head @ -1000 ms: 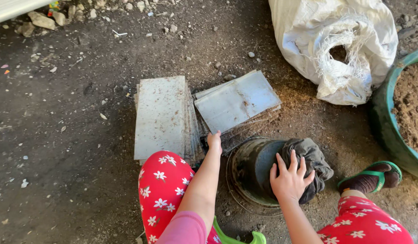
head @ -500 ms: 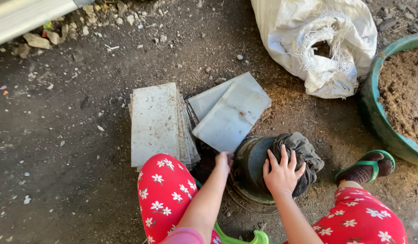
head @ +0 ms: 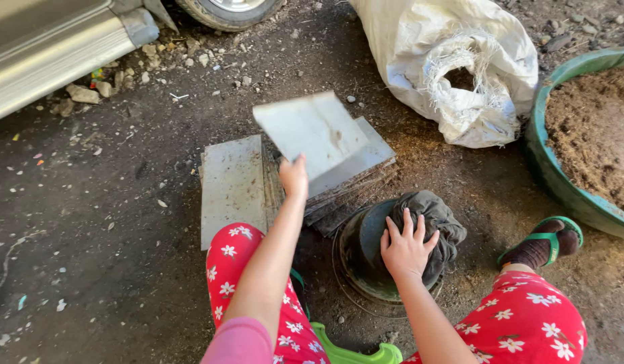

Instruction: The person sits on the ground and wipes rectangular metal sheets with a dark cloth, handling them one at a time. The person flips each sheet to clean both sides and places the cleaned sheets into a separate stack.

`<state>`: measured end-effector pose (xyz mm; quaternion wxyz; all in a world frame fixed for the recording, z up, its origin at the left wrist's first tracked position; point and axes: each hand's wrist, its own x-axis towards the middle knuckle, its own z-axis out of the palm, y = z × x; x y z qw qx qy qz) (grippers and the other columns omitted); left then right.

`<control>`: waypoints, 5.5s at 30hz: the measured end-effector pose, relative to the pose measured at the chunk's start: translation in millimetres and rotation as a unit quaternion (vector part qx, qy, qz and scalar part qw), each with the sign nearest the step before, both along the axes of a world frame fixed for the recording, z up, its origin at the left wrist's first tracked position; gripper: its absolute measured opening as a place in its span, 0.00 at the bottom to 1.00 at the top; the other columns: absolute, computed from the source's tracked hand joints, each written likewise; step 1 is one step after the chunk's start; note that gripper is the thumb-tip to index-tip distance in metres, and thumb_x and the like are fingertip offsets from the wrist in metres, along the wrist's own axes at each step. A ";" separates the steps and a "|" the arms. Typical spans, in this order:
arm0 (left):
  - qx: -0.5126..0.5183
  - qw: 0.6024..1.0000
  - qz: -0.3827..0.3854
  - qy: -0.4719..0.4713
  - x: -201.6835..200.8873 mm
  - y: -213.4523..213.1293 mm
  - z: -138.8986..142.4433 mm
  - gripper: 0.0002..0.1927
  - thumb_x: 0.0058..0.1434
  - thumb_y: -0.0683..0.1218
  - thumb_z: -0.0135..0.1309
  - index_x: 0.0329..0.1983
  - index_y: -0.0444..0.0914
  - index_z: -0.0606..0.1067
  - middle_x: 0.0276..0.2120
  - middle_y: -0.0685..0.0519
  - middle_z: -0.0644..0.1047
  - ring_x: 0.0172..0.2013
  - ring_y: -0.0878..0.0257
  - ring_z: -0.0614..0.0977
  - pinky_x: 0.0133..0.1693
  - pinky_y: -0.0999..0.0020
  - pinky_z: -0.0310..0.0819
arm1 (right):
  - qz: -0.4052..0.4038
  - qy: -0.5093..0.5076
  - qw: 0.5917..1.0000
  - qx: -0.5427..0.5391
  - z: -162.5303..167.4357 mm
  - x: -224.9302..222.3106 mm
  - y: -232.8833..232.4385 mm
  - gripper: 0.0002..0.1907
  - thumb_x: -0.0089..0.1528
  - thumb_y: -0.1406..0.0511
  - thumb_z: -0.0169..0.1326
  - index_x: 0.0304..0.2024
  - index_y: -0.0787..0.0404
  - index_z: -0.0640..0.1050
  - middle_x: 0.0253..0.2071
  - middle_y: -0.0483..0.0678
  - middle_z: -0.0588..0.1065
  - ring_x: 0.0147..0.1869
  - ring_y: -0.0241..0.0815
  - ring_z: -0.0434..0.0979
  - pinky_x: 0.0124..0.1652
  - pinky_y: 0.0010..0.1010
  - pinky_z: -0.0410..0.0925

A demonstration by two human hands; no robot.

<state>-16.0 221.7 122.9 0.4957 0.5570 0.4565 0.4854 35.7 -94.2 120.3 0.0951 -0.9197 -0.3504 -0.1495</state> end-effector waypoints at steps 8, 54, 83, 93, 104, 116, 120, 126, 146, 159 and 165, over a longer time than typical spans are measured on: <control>0.160 0.927 -0.114 0.318 -25.9 32.2 98.9 0.19 0.64 0.53 0.57 0.46 0.33 0.78 0.38 0.36 0.82 0.43 0.40 0.83 0.47 0.50 0.76 | -0.001 0.000 1.000 -0.007 -6.7 1.0 -1.9 0.19 0.64 0.52 0.51 0.56 0.37 0.80 0.72 0.45 0.67 0.77 0.56 0.60 0.69 0.69 0.47; -0.365 0.880 -0.222 -0.207 -157.3 -204.5 -32.9 0.25 0.59 0.42 0.59 0.60 0.31 0.74 0.53 0.48 0.79 0.52 0.55 0.79 0.54 0.59 0.72 | 0.078 0.319 0.816 0.476 198.8 78.6 -95.3 0.21 0.53 0.72 0.53 0.49 0.58 0.82 0.50 0.47 0.77 0.56 0.42 0.75 0.58 0.30 0.66; -0.041 0.965 -0.097 0.240 -136.6 -183.4 -118.5 0.16 0.72 0.52 0.43 0.48 0.34 0.72 0.44 0.36 0.79 0.45 0.37 0.80 0.45 0.51 0.73 | -0.126 0.042 0.987 -0.093 60.4 173.9 -61.8 0.24 0.54 0.64 0.57 0.50 0.30 0.84 0.59 0.49 0.70 0.60 0.62 0.64 0.54 0.61 0.61; -0.087 0.962 -0.122 0.230 -117.6 -165.1 -132.0 0.19 0.71 0.54 0.44 0.41 0.32 0.71 0.37 0.32 0.78 0.40 0.34 0.78 0.41 0.47 0.71 | 0.230 0.060 0.944 -0.229 73.5 -76.9 104.1 0.19 0.58 0.58 0.53 0.51 0.34 0.81 0.58 0.51 0.67 0.62 0.61 0.63 0.54 0.66 0.60; -0.025 0.959 -0.069 0.274 -116.9 -186.5 -136.4 0.19 0.74 0.53 0.39 0.42 0.33 0.72 0.35 0.33 0.78 0.38 0.32 0.78 0.38 0.45 0.71 | -0.014 0.060 0.991 -0.120 12.4 96.0 32.1 0.25 0.62 0.63 0.47 0.56 0.27 0.79 0.61 0.50 0.68 0.64 0.59 0.63 0.57 0.66 0.59; -0.039 0.965 -0.113 0.234 -125.0 -210.9 -138.0 0.20 0.75 0.53 0.39 0.44 0.32 0.72 0.37 0.35 0.80 0.38 0.36 0.80 0.40 0.51 0.74 | -0.118 0.092 0.989 -0.015 75.5 206.6 -46.9 0.22 0.63 0.62 0.52 0.56 0.32 0.83 0.62 0.52 0.68 0.63 0.64 0.65 0.55 0.59 0.64; -0.341 0.811 -0.403 0.253 -170.1 -233.9 -93.9 0.15 0.72 0.53 0.44 0.45 0.36 0.71 0.30 0.46 0.82 0.28 0.54 0.83 0.31 0.61 0.71 | -0.037 0.167 0.981 0.092 103.0 182.7 -57.7 0.26 0.62 0.68 0.49 0.58 0.36 0.82 0.61 0.54 0.68 0.63 0.62 0.65 0.58 0.50 0.66; -0.058 0.844 -0.475 0.242 -166.5 -218.4 14.8 0.10 0.62 0.48 0.58 0.33 0.36 0.79 0.24 0.54 0.81 0.25 0.67 0.81 0.30 0.70 0.73 | 0.016 0.589 0.602 0.540 106.1 179.6 -92.3 0.29 0.64 0.77 0.41 0.63 0.55 0.80 0.57 0.54 0.77 0.55 0.47 0.78 0.56 0.39 0.71; 0.277 0.815 -0.190 0.472 65.7 -101.6 91.0 0.34 0.68 0.56 0.52 0.76 0.50 0.59 0.77 0.38 0.55 0.77 0.35 0.46 0.66 0.24 0.34 | 0.059 0.675 0.320 0.663 97.2 148.8 2.8 0.24 0.66 0.72 0.42 0.65 0.60 0.72 0.55 0.54 0.79 0.54 0.49 0.81 0.55 0.41 0.74; 0.443 0.671 -0.410 0.430 53.5 -140.5 92.9 0.33 0.63 0.53 0.57 0.72 0.62 0.66 0.71 0.46 0.60 0.69 0.44 0.58 0.67 0.34 0.48 | -0.010 0.653 0.257 0.713 71.4 147.2 38.9 0.18 0.68 0.66 0.40 0.59 0.47 0.72 0.57 0.53 0.75 0.59 0.58 0.80 0.56 0.64 0.71; 0.246 0.650 -0.384 0.608 63.3 -135.7 59.5 0.24 0.64 0.51 0.60 0.63 0.54 0.72 0.72 0.43 0.58 0.71 0.43 0.59 0.63 0.43 0.54 | -0.070 0.674 0.234 0.697 101.0 188.7 -10.0 0.21 0.69 0.49 0.38 0.58 0.42 0.75 0.63 0.46 0.75 0.65 0.56 0.76 0.59 0.69 0.63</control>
